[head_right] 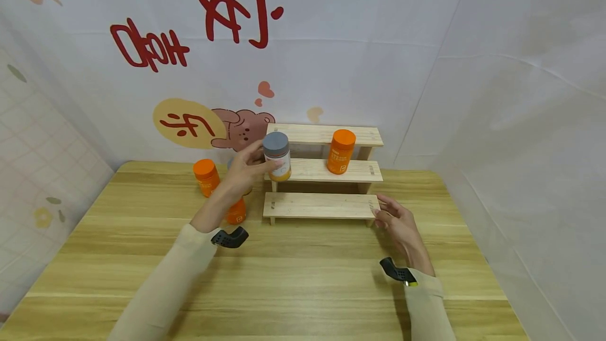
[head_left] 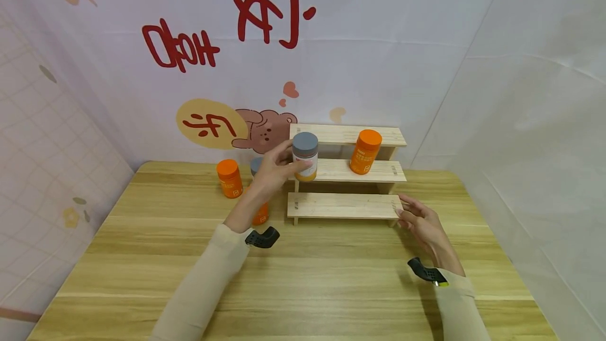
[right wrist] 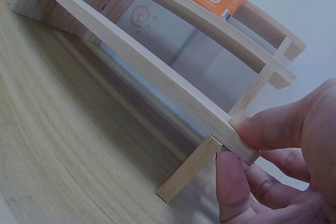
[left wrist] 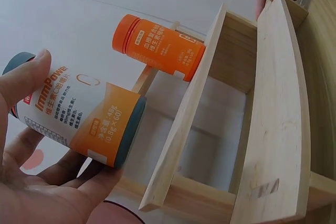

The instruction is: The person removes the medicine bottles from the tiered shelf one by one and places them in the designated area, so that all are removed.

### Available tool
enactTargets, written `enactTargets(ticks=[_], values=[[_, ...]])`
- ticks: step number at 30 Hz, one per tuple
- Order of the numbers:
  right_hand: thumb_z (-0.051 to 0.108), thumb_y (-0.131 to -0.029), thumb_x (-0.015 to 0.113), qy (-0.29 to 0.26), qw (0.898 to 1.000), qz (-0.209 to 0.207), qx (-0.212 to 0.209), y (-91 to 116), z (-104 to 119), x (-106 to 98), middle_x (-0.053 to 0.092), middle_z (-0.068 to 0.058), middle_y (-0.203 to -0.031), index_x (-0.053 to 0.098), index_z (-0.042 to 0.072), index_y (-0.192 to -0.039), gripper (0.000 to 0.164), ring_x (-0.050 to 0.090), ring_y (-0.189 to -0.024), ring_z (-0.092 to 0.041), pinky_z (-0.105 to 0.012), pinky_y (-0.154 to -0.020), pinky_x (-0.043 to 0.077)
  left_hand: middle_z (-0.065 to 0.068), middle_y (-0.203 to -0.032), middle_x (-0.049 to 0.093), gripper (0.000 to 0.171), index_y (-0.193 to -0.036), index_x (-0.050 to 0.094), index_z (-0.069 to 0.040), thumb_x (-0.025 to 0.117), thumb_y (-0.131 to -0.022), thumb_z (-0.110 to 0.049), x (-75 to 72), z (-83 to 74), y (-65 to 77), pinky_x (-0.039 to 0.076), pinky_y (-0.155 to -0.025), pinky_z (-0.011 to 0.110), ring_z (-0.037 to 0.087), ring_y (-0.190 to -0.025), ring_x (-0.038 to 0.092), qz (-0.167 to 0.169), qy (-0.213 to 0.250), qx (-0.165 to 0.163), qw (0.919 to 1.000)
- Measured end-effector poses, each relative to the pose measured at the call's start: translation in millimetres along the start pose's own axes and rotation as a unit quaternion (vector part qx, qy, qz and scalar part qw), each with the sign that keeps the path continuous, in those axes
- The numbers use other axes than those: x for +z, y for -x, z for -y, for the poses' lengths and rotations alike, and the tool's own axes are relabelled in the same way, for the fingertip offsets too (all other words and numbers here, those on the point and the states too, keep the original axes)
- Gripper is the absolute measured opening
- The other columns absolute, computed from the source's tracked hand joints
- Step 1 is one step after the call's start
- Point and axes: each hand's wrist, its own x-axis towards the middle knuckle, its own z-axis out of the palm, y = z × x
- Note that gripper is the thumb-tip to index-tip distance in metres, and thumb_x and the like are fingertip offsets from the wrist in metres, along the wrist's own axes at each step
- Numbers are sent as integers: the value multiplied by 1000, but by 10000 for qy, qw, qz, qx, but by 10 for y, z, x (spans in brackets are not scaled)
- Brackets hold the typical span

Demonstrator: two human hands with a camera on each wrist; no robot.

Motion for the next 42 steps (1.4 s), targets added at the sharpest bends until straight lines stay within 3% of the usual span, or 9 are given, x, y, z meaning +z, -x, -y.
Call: enactTargets(ticks=[6, 17, 27, 35, 42], values=[[11, -102, 63, 26, 10000, 34, -13, -2, -1, -3, 61, 8, -120, 34, 7, -160, 65, 64, -101, -3, -21, -85, 58, 9, -134, 64, 56, -144, 57, -28, 78, -93, -19, -108, 12, 83, 49, -109, 47, 27, -124, 61, -251, -54, -76, 9996], [10, -101, 65, 60, 10000, 1, -14, 4, 1, 8, 61, 7, -118, 30, 3, -160, 69, 64, -99, -4, -20, -83, 57, 13, -134, 62, 58, -148, 53, -25, 75, -95, -16, -318, -39, 255, 52, -94, 30, 27, -116, 60, -329, -18, 104, 9994], [11, -101, 65, 75, 10000, 7, -39, 7, -2, 8, 61, 8, -118, 30, 3, -160, 69, 63, -99, -3, -20, -83, 57, 10, -138, 60, 60, -151, 49, -23, 73, -96, -16, -519, -43, 385, 54, -97, 26, 23, -122, 60, -528, 9, 107, 9986], [14, -101, 66, 110, 9999, -8, -45, 17, -5, 8, 62, 10, -117, 32, 4, -160, 68, 63, -98, -3, -20, -83, 57, 8, -141, 60, 60, -152, 50, -23, 73, -97, -18, -699, -39, 482, 51, -100, 23, 19, -121, 60, -827, -299, 185, 9960], [17, -102, 64, 336, 9994, -29, -35, 13, -8, -5, 59, 9, -120, 32, 7, -161, 68, 62, -100, -2, -20, -84, 57, 4, -142, 59, 62, -156, 45, -22, 70, -99, -17, -850, 9, 568, 49, -104, 18, 14, -127, 58, -821, -279, 262, 9959]])
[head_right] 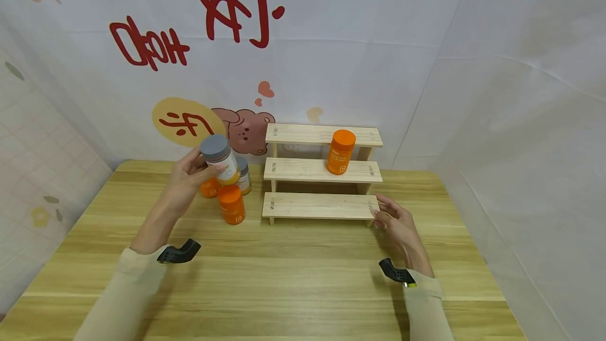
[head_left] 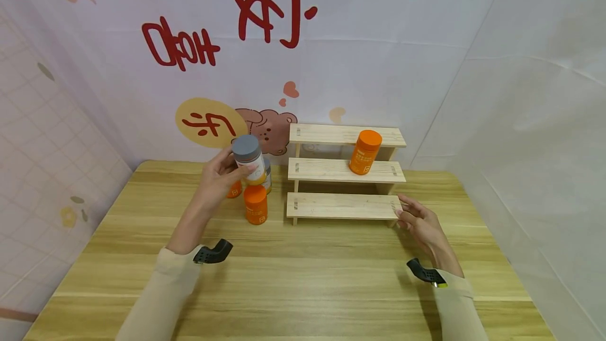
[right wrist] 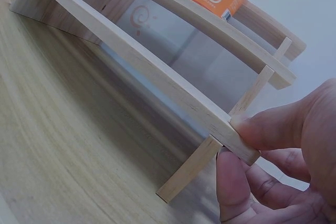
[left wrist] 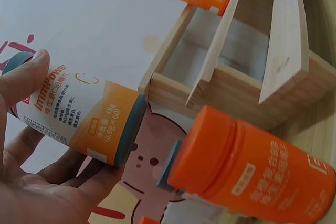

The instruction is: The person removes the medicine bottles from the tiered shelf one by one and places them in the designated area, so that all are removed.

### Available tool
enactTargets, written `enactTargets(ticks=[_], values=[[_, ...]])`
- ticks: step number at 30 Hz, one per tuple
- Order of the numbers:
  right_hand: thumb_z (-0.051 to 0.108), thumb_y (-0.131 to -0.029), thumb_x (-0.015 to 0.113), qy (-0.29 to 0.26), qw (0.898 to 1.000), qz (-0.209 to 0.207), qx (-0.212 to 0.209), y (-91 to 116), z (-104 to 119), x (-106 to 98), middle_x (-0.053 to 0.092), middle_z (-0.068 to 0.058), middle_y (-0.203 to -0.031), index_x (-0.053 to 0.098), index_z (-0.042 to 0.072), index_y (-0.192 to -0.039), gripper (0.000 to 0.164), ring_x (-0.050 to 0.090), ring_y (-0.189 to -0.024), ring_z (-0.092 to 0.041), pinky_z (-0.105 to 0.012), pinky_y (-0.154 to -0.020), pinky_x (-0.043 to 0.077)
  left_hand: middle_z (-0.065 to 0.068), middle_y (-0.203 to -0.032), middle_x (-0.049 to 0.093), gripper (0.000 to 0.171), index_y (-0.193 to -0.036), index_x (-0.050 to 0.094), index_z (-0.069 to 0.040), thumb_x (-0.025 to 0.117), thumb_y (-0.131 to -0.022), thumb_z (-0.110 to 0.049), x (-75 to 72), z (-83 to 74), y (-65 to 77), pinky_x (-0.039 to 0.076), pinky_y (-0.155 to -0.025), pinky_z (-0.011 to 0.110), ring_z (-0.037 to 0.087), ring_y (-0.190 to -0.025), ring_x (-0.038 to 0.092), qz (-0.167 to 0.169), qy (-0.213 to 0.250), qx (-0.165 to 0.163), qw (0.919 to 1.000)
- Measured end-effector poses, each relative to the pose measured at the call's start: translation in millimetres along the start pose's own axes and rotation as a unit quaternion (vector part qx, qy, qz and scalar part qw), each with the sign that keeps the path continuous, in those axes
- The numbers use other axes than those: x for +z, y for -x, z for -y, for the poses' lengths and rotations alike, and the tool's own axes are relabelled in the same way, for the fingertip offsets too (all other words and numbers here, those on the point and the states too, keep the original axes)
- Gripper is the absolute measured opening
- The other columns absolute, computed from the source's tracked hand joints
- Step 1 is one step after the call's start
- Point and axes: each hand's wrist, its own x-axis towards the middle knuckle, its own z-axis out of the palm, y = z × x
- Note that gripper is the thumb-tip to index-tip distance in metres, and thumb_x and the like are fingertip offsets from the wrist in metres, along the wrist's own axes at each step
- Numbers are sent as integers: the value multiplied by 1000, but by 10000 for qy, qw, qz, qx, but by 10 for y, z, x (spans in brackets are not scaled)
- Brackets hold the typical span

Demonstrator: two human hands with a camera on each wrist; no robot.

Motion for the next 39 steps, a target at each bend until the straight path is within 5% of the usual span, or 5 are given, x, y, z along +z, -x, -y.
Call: enactTargets(ticks=[25, 39], values=[[16, -102, 64, -77, 10000, -2, 42, -22, -49, -18, 58, 7, -120, 36, 12, -160, 64, 62, -100, -3, -20, -85, 58, -12, -131, 63, 58, -153, 50, -17, 70, -99, -16, -392, 318, 313, 48, -100, 11, 4, -121, 60, -491, -86, 51, 9987], [16, -102, 65, -112, 9999, 27, 68, -48, -30, 4, 56, 5, -123, 32, 7, -161, 67, 61, -100, -4, -20, -84, 57, -3, -144, 57, 68, -159, 40, -20, 71, -98, -26, -475, 581, 501, 45, -100, 6, -5, -123, 55, -627, -628, -701, 9936]])
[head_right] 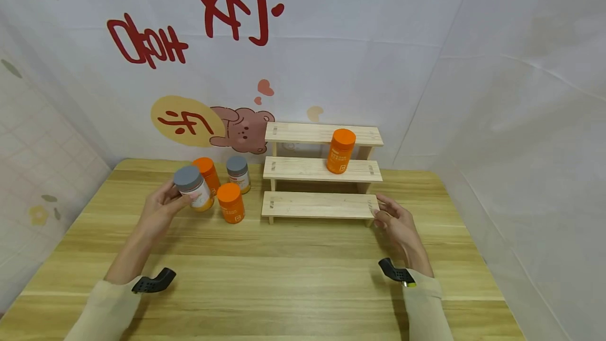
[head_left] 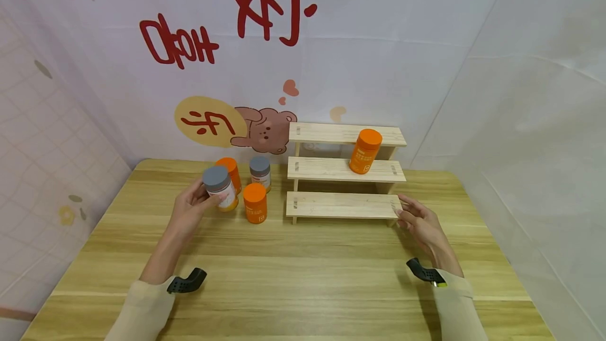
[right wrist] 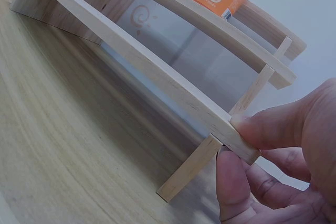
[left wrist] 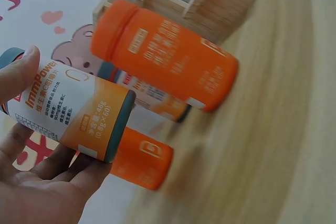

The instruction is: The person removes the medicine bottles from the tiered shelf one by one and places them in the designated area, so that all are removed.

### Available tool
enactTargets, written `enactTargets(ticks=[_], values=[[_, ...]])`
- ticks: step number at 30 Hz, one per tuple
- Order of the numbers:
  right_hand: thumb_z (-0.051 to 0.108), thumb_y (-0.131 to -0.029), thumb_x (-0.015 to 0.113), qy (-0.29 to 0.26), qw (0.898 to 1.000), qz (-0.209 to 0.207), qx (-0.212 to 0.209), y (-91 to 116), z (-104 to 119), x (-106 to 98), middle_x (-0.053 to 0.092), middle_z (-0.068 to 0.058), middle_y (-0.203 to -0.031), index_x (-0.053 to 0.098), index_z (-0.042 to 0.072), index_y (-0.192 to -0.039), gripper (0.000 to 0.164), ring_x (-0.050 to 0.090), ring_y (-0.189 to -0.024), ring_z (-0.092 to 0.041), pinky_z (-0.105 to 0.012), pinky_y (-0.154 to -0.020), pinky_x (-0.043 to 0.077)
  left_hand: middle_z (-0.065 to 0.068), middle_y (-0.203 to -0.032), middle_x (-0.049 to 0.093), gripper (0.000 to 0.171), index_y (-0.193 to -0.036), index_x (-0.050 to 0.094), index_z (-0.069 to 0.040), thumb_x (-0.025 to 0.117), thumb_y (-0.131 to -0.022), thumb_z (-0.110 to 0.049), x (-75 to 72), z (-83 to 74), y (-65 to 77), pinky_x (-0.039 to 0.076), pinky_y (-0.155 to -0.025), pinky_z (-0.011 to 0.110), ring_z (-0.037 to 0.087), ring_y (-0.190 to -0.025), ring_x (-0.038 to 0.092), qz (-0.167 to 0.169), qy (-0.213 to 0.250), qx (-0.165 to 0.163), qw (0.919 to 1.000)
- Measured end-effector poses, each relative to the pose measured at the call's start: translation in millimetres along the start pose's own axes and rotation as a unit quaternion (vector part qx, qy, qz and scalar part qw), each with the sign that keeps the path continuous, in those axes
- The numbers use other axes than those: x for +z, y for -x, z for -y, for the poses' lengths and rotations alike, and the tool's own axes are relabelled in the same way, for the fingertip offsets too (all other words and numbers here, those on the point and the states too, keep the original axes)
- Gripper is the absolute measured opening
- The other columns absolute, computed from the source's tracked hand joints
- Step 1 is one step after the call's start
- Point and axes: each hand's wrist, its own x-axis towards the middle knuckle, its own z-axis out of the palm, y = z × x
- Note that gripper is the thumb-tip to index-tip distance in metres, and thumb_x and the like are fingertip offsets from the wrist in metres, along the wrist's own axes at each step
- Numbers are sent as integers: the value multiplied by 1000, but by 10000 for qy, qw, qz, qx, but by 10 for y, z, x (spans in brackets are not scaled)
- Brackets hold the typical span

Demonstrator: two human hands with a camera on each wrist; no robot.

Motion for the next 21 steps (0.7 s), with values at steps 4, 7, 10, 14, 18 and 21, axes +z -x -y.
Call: enactTargets(ticks=[4, 7, 10, 14, 18, 21], values=[[17, -102, 65, 106, 9999, -4, -7, -6, 15, 19, 56, 5, -122, 32, 8, -161, 68, 60, -100, -4, -20, -84, 57, 4, -149, 54, 70, -160, 39, -20, 72, -98, -27, -15, 104, 40, 45, -99, 6, -4, -125, 53, -1, 48, -178, 9998], [16, -102, 65, 147, 9999, -27, 13, -5, 21, 35, 55, 5, -122, 32, 8, -161, 68, 60, -99, -5, -20, -84, 56, 9, -153, 50, 73, -160, 38, -21, 73, -97, -29, -21, 158, 61, 45, -98, 5, -4, -126, 52, -4, 68, -319, 9995], [15, -103, 64, 141, 9999, -50, 32, -7, 16, 34, 55, 5, -122, 32, 9, -161, 67, 60, -99, -5, -20, -83, 56, 10, -153, 49, 73, -160, 37, -18, 73, -97, -28, -23, 210, 66, 46, -98, 6, -4, -125, 52, 8, 167, -353, 9992], [15, -103, 64, 90, 9999, -48, 11, -10, 7, 17, 56, 5, -121, 31, 8, -161, 68, 60, -99, -5, -20, -83, 56, 11, -153, 48, 73, -160, 37, -16, 73, -97, -24, -10, 283, 54, 48, -98, 8, -3, -125, 51, 36, 368, -420, 9984], [15, -102, 65, -31, 10000, -84, 44, -9, 2, 2, 56, 5, -121, 32, 8, -161, 68, 60, -98, -5, -20, -82, 57, 14, -159, 42, 76, -161, 35, -19, 74, -96, -27, 18, 346, 38, 47, -98, 7, 3, -131, 48, 90, 353, -664, 9971], [16, -102, 66, -34, 9999, -93, 69, -7, -7, -9, 56, 5, -120, 32, 9, -161, 69, 60, -97, -5, -20, -82, 57, 14, -161, 41, 78, -161, 34, -20, 75, -95, -29, 41, 374, 33, 46, -97, 6, 8, -135, 47, 94, 256, -847, 9960]])
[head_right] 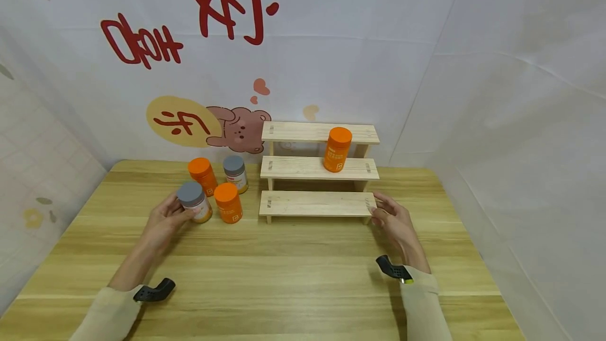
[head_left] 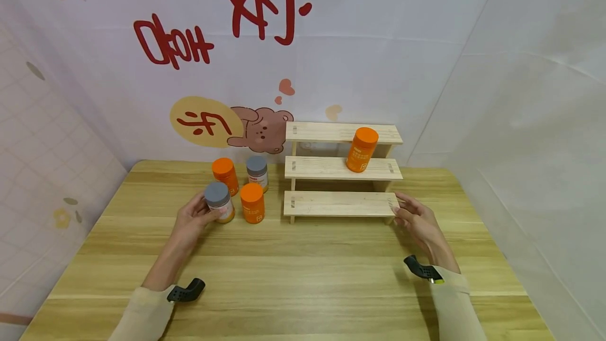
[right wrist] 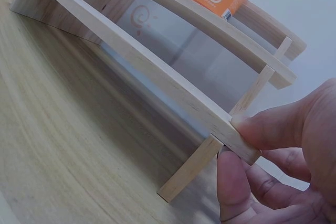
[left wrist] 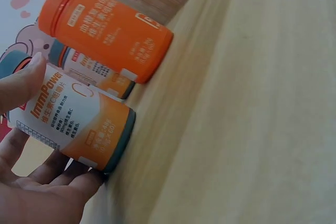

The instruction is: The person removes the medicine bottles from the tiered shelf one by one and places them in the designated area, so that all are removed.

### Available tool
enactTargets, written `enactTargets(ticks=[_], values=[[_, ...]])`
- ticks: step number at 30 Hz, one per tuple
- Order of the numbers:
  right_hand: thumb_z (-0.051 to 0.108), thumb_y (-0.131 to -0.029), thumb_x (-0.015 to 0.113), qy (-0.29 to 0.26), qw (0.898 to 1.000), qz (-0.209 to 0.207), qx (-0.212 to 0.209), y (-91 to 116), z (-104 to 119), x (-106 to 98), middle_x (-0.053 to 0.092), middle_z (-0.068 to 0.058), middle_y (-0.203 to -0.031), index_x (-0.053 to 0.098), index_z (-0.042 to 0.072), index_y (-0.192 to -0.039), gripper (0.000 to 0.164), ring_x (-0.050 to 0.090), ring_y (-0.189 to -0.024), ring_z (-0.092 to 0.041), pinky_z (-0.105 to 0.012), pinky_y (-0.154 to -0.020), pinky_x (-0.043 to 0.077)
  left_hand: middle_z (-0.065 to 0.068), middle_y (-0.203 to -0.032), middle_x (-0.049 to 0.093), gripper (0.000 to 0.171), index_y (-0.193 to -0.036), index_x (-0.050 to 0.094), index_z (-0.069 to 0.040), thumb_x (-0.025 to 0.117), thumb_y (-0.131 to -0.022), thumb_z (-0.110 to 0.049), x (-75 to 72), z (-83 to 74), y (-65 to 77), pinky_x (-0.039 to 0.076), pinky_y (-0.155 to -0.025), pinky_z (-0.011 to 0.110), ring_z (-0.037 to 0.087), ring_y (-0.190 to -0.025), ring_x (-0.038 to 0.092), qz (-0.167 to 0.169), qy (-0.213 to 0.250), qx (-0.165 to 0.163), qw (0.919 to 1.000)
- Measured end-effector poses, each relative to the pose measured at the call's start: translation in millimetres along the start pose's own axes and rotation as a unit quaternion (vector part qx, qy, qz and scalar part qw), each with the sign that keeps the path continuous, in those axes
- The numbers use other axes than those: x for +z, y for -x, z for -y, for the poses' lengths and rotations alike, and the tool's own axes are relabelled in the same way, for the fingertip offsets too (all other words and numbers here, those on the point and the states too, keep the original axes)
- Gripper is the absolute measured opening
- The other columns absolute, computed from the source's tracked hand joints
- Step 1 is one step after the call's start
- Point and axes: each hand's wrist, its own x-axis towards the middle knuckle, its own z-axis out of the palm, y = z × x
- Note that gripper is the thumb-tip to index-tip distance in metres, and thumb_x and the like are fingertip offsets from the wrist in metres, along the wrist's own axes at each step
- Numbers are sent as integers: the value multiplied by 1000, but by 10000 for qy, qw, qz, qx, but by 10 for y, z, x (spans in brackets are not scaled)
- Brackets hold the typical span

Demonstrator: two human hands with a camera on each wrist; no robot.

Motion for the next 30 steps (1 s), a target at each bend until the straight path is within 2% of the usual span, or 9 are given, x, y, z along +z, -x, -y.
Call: enactTargets(ticks=[5, 12, 16, 20, 23, 26, 30], values=[[16, -102, 66, 28, 10000, 30, -9, 11, 9, 1, 57, 6, -121, 30, 8, -162, 70, 60, -98, -5, -20, -83, 57, 12, -159, 42, 77, -160, 36, -19, 76, -94, -28, 17, 17, -3, 46, -96, 6, 11, -134, 47, -69, -17, -129, 9999], [15, -102, 66, -1, 10000, 38, -10, 27, 23, 6, 57, 6, -121, 31, 7, -161, 69, 60, -99, -4, -20, -83, 56, 13, -158, 42, 78, -161, 34, -16, 76, -95, -26, 10, -4, 14, 46, -96, 7, 16, -137, 46, 3, -90, -91, 9999], [16, -102, 65, 38, 9999, 87, -54, 29, 24, -1, 57, 6, -123, 30, 8, -162, 70, 60, -102, -4, -20, -85, 56, 14, -159, 42, 78, -160, 34, -14, 76, -95, -23, -15, -50, 46, 45, -97, 6, 12, -135, 46, 28, -222, -38, 9997], [16, -102, 64, 95, 9999, 102, -93, 24, 20, -3, 56, 6, -124, 29, 8, -162, 70, 60, -102, -3, -20, -85, 56, 16, -155, 45, 75, -158, 37, -12, 75, -95, -22, -51, -131, 94, 43, -99, 4, 2, -128, 49, -14, -346, 258, 9991], [17, -103, 64, 148, 9998, 111, -116, 27, 13, -5, 56, 5, -125, 29, 8, -162, 69, 60, -102, -4, -20, -85, 56, 9, -148, 50, 73, -158, 38, -14, 75, -96, -22, -67, -199, 131, 43, -100, 4, -1, -125, 51, -50, -291, 535, 9981], [17, -103, 63, 167, 9997, 122, -131, 34, 10, -8, 56, 6, -125, 28, 7, -162, 69, 60, -103, -4, -20, -85, 56, 0, -141, 54, 69, -156, 42, -16, 75, -95, -20, -71, -270, 164, 43, -103, 6, 1, -125, 52, -96, -117, 820, 9965], [16, -103, 63, 129, 9998, 116, -123, 40, 17, -8, 56, 6, -124, 28, 7, -162, 69, 60, -102, -4, -20, -85, 56, -3, -139, 57, 64, -154, 45, -15, 73, -96, -13, -71, -370, 207, 42, -107, 8, 5, -129, 53, -106, 127, 1215, 9924]])
